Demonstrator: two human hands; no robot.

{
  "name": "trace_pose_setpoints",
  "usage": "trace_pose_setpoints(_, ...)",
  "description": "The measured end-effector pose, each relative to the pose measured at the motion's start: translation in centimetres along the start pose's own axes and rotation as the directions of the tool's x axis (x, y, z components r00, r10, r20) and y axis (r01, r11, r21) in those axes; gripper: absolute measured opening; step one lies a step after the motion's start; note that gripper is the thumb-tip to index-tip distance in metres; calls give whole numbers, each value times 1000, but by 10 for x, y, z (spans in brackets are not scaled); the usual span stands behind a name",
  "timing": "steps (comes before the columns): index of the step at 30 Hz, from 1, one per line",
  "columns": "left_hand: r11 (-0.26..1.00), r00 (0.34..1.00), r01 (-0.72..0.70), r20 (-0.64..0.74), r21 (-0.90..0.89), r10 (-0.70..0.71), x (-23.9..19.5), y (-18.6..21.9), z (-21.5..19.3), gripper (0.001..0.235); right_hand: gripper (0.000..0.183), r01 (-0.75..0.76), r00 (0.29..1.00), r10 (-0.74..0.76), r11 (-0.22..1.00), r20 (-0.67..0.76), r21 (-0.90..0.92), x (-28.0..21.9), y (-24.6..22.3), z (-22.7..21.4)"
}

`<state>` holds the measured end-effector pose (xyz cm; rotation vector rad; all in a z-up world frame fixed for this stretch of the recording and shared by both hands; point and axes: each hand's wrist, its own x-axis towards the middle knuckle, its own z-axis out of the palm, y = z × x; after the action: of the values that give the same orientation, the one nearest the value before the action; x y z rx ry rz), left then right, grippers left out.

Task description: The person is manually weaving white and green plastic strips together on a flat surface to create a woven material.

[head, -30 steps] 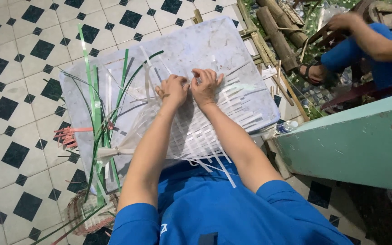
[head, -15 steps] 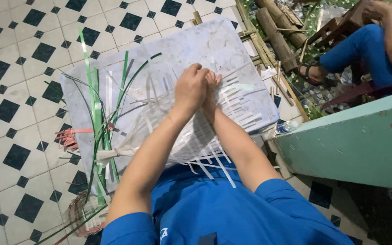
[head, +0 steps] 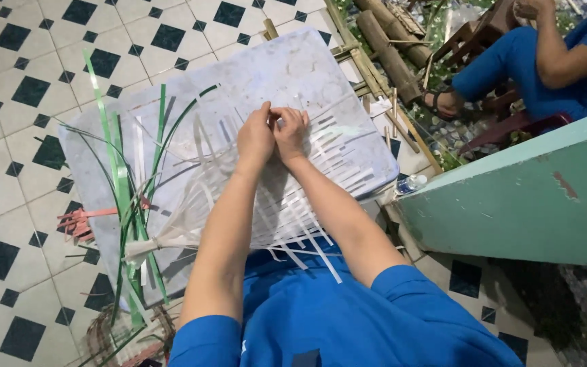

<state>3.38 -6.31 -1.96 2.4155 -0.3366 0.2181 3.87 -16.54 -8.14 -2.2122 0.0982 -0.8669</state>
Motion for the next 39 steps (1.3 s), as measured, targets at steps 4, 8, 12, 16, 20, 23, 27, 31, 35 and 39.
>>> trace_pose_setpoints(4, 1000, 999, 9, 38, -27, -8, -5, -1, -2, 50, 32, -24, 1000, 24, 1000, -11, 19, 3, -8, -5)
trace_pose_setpoints(8, 955, 907, -268, -303, 126, 294, -14, -4, 4, 47, 29, -2, 999, 6, 998, -54, 69, 4, -17, -13)
trace_pose_setpoints(12, 997, 998, 46, 28, 66, -48, -18, -5, -4, 64, 25, 18, 998, -14, 998, -53, 68, 4, -15, -10)
trace_pose_setpoints(16, 994, 993, 102, 60, 42, -105, -16, -2, -4, 59, 25, 18, 998, -14, 998, -62, 66, 6, -18, -12)
trace_pose_setpoints(20, 979, 979, 203, -5, 5, -203, -13, -7, 6, 26, 25, 27, 999, -26, 996, -24, 81, 4, -16, -11)
trace_pose_setpoints(23, 972, 973, 227, -35, -62, -229, -11, -18, 17, 21, 24, 29, 1000, -29, 996, 2, 81, 5, -21, -16)
trace_pose_setpoints(27, 969, 974, 209, -64, -135, -219, -11, -30, 26, 23, 25, 22, 998, -34, 984, 61, 177, 12, -26, -26)
trace_pose_setpoints(31, 974, 984, 159, -58, -162, -171, -12, -20, 14, 29, 34, 43, 988, -83, 959, 131, 281, 23, -24, -42)
trace_pose_setpoints(35, 977, 982, 189, -10, -97, -191, -14, -10, 9, 43, 40, -97, 955, -45, 888, 294, 449, 29, -8, -43)
trace_pose_setpoints(39, 939, 938, 335, 116, -81, -325, -5, 1, 2, 58, 42, -72, 949, -79, 888, 305, 454, 27, 5, -37)
